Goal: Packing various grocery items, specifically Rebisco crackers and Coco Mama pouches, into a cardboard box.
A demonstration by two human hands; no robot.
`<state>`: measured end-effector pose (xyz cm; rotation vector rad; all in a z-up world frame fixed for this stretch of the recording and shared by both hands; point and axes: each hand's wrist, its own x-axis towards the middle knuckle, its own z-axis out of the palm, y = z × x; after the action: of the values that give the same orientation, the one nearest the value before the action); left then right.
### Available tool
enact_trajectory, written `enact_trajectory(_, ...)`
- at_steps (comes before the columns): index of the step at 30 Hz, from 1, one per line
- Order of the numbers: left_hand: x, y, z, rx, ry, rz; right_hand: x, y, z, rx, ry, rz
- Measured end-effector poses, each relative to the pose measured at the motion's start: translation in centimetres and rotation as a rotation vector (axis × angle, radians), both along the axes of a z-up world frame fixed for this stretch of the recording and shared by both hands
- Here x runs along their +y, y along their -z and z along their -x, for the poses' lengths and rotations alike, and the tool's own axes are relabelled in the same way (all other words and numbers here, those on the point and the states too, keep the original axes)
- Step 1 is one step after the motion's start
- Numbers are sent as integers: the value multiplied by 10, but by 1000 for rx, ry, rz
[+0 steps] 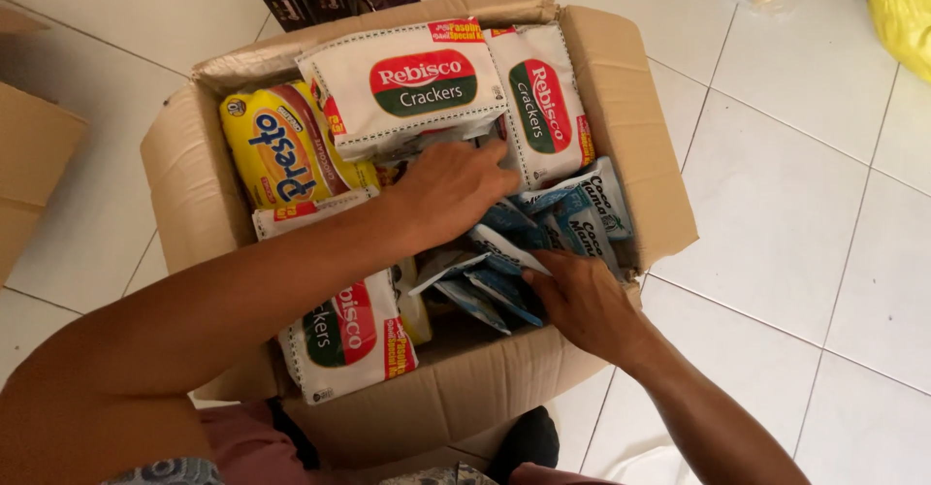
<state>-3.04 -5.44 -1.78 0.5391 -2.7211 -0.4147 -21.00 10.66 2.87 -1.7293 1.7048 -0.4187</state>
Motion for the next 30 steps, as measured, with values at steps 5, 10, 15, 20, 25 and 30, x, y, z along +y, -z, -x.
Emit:
enact_trajectory(5, 2, -4, 7, -32, -11, -70, 8, 40, -2, 71, -32, 143)
enact_trajectory(10, 2, -15, 10, 53, 37, -92, -1, 25, 2, 60, -74, 240)
enact_trajectory(15, 2, -23, 14, 54, 73, -100, 8, 28, 7, -2, -24, 270)
enact_trajectory(20, 5, -7, 18, 38, 53, -58, 6, 30, 2, 19, -50, 256)
enact_trajectory(25, 18, -2, 16, 92, 86, -99, 12, 35, 0, 78, -57, 57)
enact_trajectory(30, 28, 22, 21, 115, 78, -41, 18, 66, 10, 663, -412, 445)
